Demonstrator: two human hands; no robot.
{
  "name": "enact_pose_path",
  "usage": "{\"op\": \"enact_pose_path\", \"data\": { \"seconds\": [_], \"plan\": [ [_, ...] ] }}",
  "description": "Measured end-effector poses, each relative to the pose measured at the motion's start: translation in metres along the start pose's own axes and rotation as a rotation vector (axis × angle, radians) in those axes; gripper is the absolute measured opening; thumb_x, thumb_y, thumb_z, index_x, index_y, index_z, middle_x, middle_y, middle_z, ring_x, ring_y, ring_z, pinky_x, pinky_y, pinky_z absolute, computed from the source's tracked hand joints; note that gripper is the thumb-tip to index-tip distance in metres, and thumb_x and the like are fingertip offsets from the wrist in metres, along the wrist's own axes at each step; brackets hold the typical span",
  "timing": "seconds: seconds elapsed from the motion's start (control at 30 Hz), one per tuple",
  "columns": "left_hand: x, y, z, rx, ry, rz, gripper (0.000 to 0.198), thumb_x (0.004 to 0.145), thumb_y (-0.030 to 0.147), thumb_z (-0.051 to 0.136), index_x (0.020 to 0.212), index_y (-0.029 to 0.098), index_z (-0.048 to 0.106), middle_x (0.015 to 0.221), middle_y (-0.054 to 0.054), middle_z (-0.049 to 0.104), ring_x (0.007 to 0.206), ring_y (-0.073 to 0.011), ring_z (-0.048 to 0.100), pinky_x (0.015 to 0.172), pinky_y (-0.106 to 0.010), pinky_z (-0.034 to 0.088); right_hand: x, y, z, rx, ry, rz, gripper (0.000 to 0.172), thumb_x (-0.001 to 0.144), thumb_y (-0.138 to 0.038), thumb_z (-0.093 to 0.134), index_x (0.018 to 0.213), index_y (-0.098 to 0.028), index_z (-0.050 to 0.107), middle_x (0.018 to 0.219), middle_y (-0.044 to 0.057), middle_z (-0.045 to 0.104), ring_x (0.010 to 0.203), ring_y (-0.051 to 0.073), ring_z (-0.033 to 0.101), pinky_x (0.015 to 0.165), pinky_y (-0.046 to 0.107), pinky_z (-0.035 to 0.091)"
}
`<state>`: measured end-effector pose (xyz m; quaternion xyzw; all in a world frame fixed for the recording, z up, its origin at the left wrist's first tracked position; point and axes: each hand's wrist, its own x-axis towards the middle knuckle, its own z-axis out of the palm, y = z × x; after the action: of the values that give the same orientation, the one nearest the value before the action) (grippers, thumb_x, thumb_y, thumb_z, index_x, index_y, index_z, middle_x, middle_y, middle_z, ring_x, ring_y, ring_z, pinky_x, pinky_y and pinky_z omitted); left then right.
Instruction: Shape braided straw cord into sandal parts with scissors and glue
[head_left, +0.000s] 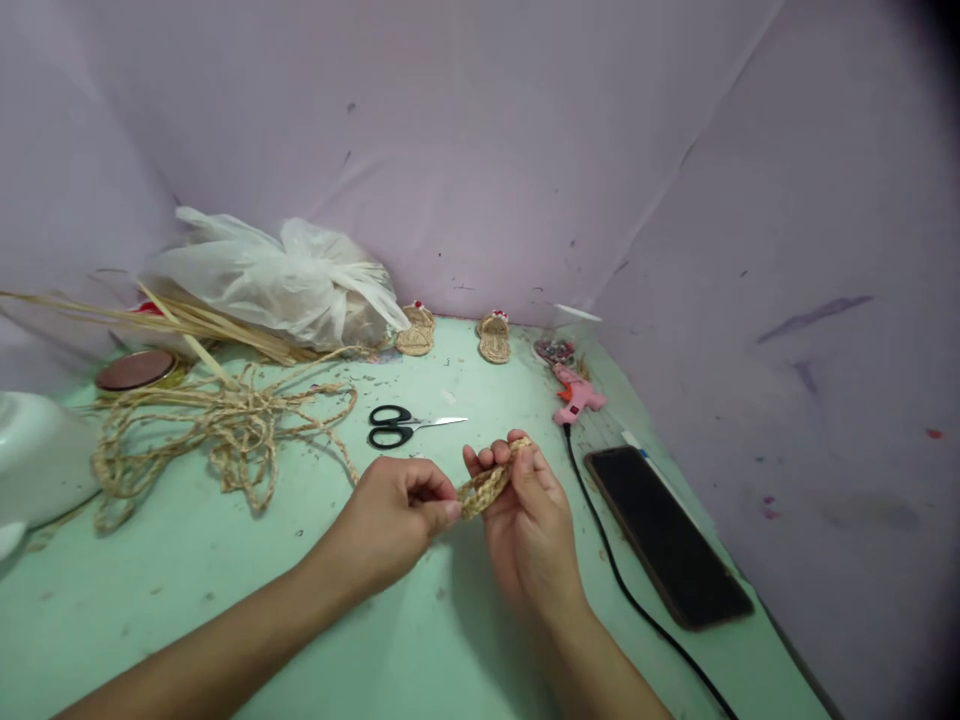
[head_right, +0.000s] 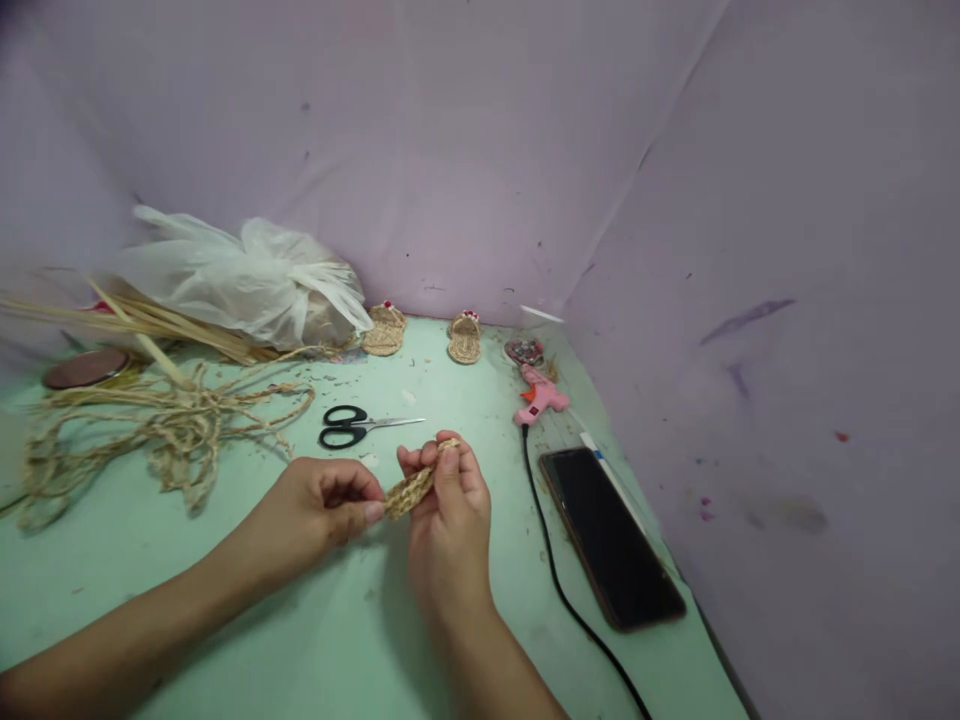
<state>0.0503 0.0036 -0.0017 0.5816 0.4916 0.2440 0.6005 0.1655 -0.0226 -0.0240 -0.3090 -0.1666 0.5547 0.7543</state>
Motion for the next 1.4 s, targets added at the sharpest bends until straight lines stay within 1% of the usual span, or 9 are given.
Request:
{"op": "enact_pose_path", "data": {
  "seconds": [0.17,0.37,0.47,0.6,0.73,0.93,1.17,1.3,1.4],
  "plan": [
    [-0.005,-0.004,0.007,-0.292,-0.1,-0.311,0.021,0.059,0.03,0.061,0.065,0.018,0.045,0.04,0.006,0.049,0.034,-0.0067,0.039,0.034,-0.018,0.028,0.002,0.003,-0.001,0.02,0.052,-0.025,0.013,0.074,-0.028,0.065,0.075,-0.02,0.055,0.064,-0.007,0.05,0.063,0.007,0.052,0.094,0.034,0.043],
    [-0.016,0.001,0.013,-0.468,-0.127,-0.37,0.033,0.061,0.033,0.065,0.079,0.02,0.041,0.042,0.007,0.05,0.034,-0.0061,0.038,0.033,-0.015,0.028,0.001,0.004,-0.003,0.008,0.055,-0.121,0.012,0.077,-0.029,0.063,0.076,-0.02,0.055,0.063,-0.008,0.052,0.062,0.006,0.051,0.096,0.035,0.042],
    [-0.012,-0.005,0.015,-0.375,-0.067,-0.304,0.035,0.063,0.032,0.063,0.086,0.02,0.039,0.042,0.008,0.049,0.034,-0.0075,0.039,0.033,-0.016,0.028,-0.001,0.002,-0.002,0.054,0.069,-0.104,0.01,0.079,-0.026,0.06,0.075,-0.019,0.054,0.064,-0.007,0.052,0.063,0.006,0.052,0.096,0.035,0.043],
    [-0.002,-0.018,0.012,-0.082,0.008,-0.037,0.032,0.069,0.028,0.058,0.097,0.016,0.048,0.044,0.009,0.045,0.037,-0.0085,0.04,0.037,-0.019,0.031,-0.002,0.001,-0.001,0.084,0.113,-0.035,0.009,0.083,-0.024,0.056,0.075,-0.019,0.054,0.065,-0.007,0.052,0.062,0.007,0.051,0.09,0.035,0.047],
    [0.002,-0.022,0.005,0.121,-0.113,0.125,0.024,0.074,0.023,0.05,0.094,0.014,0.06,0.048,0.007,0.044,0.042,-0.0071,0.039,0.042,-0.019,0.029,-0.001,0.0,-0.001,0.114,0.116,0.024,0.01,0.084,-0.022,0.053,0.075,-0.018,0.053,0.064,-0.006,0.05,0.062,0.007,0.05,0.084,0.035,0.05],
    [0.002,-0.017,0.0,0.109,-0.173,0.076,0.041,0.076,0.03,0.049,0.111,0.01,0.058,0.046,0.007,0.041,0.043,-0.0071,0.034,0.043,-0.02,0.025,0.001,-0.001,-0.003,0.076,0.12,0.009,0.011,0.084,-0.024,0.054,0.075,-0.018,0.053,0.066,-0.005,0.05,0.063,0.008,0.052,0.07,0.023,0.049],
    [-0.013,0.001,0.003,0.039,-0.18,-0.075,0.075,0.073,0.036,0.05,0.134,-0.001,0.029,0.037,0.011,0.04,0.038,-0.0076,0.029,0.043,-0.021,0.021,0.002,0.002,-0.005,0.076,0.104,-0.002,0.011,0.084,-0.024,0.054,0.074,-0.019,0.052,0.065,-0.005,0.05,0.062,0.009,0.052,0.063,0.02,0.046],
    [-0.008,-0.003,0.003,0.096,-0.214,-0.036,0.063,0.075,0.036,0.047,0.127,0.001,0.042,0.037,0.01,0.038,0.039,-0.008,0.029,0.043,-0.022,0.021,0.0,0.001,-0.003,0.123,0.131,0.035,0.011,0.084,-0.022,0.052,0.074,-0.019,0.052,0.065,-0.005,0.049,0.061,0.009,0.051,0.063,0.021,0.046],
    [-0.002,-0.011,0.001,0.114,-0.271,0.036,0.043,0.078,0.035,0.043,0.107,0.007,0.057,0.041,0.009,0.032,0.039,-0.0076,0.026,0.042,-0.021,0.019,-0.001,-0.001,0.0,0.155,0.167,0.069,0.013,0.086,-0.021,0.048,0.074,-0.018,0.052,0.064,-0.004,0.048,0.059,0.009,0.049,0.061,0.022,0.046]
  ]
}}
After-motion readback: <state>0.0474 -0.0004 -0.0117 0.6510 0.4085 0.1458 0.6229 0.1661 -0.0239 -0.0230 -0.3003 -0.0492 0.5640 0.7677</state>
